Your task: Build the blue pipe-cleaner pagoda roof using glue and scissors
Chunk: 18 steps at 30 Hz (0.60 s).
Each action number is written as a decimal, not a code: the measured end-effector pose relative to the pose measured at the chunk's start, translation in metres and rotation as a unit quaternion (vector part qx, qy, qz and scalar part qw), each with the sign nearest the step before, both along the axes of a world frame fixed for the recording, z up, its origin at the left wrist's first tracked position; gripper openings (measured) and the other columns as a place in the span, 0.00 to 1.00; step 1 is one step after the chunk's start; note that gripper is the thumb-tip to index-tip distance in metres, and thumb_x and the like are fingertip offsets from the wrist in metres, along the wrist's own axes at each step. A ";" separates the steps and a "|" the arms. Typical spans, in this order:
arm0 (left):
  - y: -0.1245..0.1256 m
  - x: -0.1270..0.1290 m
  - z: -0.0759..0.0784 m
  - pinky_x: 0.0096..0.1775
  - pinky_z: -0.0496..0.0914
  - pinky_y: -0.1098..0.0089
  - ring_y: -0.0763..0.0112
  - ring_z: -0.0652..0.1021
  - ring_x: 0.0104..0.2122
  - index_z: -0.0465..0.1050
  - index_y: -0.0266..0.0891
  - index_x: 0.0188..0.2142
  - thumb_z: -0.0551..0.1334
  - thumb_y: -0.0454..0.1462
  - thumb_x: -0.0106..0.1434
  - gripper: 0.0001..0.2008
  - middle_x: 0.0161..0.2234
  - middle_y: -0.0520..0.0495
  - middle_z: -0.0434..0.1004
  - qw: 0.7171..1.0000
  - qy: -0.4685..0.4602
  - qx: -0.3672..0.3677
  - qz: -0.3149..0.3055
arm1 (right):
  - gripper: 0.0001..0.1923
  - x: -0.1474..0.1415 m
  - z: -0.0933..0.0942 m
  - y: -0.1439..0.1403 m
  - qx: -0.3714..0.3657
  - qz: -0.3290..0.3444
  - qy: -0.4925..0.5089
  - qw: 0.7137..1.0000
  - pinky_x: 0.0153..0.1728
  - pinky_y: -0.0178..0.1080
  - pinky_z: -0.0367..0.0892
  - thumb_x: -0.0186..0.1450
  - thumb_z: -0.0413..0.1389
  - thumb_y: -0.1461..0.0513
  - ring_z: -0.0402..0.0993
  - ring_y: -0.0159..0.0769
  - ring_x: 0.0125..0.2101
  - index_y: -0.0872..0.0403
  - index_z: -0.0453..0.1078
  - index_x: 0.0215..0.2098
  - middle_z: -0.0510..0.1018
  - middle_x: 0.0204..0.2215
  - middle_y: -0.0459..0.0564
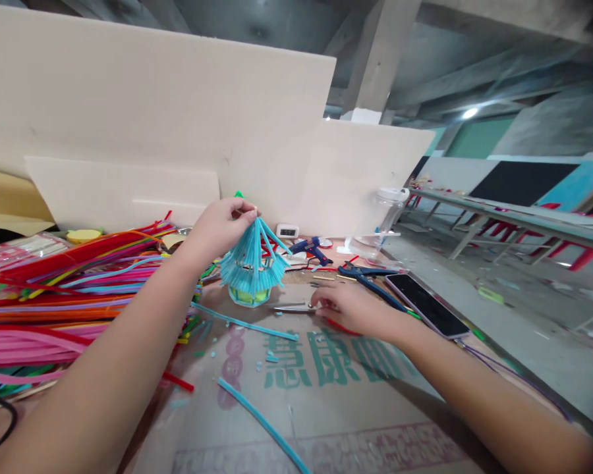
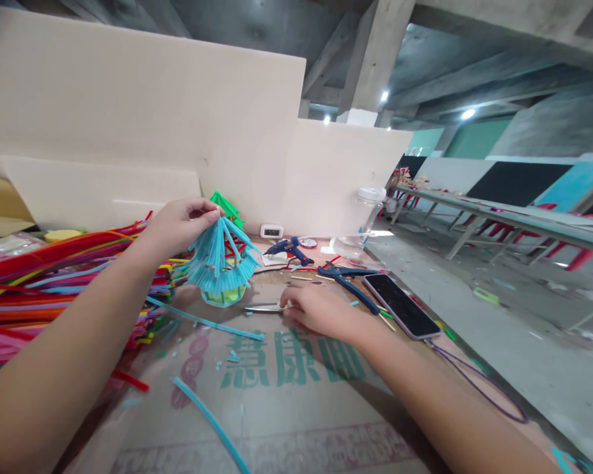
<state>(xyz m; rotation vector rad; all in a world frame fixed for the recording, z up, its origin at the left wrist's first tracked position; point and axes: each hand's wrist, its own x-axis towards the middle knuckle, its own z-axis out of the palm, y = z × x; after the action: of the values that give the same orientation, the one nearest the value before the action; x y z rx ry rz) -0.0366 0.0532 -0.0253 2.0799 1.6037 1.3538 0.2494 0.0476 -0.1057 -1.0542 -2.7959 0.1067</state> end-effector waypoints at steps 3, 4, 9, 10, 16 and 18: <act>0.000 0.001 0.000 0.36 0.68 0.70 0.68 0.74 0.30 0.77 0.36 0.38 0.58 0.45 0.62 0.16 0.30 0.48 0.78 1.000 0.009 0.013 0.005 | 0.10 -0.017 -0.002 -0.021 -0.056 0.047 0.004 0.997 0.33 0.33 0.60 0.64 0.59 0.54 0.73 0.35 0.34 0.50 0.74 0.40 0.79 0.37 0.47; -0.001 0.001 0.000 0.36 0.69 0.70 0.67 0.74 0.31 0.77 0.37 0.38 0.58 0.45 0.62 0.16 0.30 0.48 0.78 1.000 0.013 0.017 0.009 | 0.12 -0.023 -0.005 -0.026 -0.058 0.048 0.004 0.997 0.33 0.34 0.60 0.63 0.61 0.54 0.74 0.36 0.35 0.51 0.74 0.41 0.79 0.37 0.48; -0.005 0.003 0.002 0.35 0.70 0.71 0.67 0.74 0.30 0.78 0.38 0.38 0.57 0.45 0.61 0.16 0.27 0.49 0.77 0.999 0.024 0.010 0.019 | 0.06 -0.046 -0.026 -0.029 -0.038 0.005 0.036 0.999 0.29 0.34 0.57 0.67 0.54 0.62 0.73 0.34 0.29 0.53 0.73 0.36 0.79 0.30 0.48; -0.006 0.003 0.002 0.35 0.70 0.71 0.67 0.74 0.30 0.78 0.38 0.38 0.57 0.45 0.61 0.16 0.27 0.49 0.77 0.999 0.026 0.008 0.019 | 0.05 -0.049 -0.029 -0.024 -0.038 -0.006 0.062 0.997 0.28 0.34 0.57 0.67 0.54 0.62 0.72 0.34 0.28 0.53 0.72 0.36 0.79 0.29 0.48; -0.008 0.005 0.003 0.34 0.70 0.71 0.67 0.74 0.30 0.78 0.39 0.38 0.57 0.46 0.61 0.16 0.26 0.49 0.76 0.999 0.027 0.006 0.040 | 0.04 -0.061 -0.035 -0.002 -0.175 -0.003 0.274 0.946 0.31 0.33 0.63 0.65 0.52 0.66 0.73 0.31 0.29 0.53 0.67 0.33 0.78 0.28 0.45; -0.009 0.005 0.004 0.34 0.70 0.71 0.67 0.74 0.30 0.78 0.39 0.38 0.57 0.46 0.61 0.16 0.26 0.49 0.76 0.999 0.028 -0.003 0.041 | 0.03 -0.057 -0.034 -0.003 -0.201 -0.011 0.296 0.934 0.31 0.33 0.64 0.65 0.53 0.65 0.73 0.32 0.28 0.53 0.67 0.32 0.77 0.27 0.45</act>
<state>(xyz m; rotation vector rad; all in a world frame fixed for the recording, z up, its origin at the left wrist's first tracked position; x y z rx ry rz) -0.0313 0.0444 -0.0214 2.0890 1.7307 1.3238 0.1922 0.0447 -0.1401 -0.9211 -2.2493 0.8697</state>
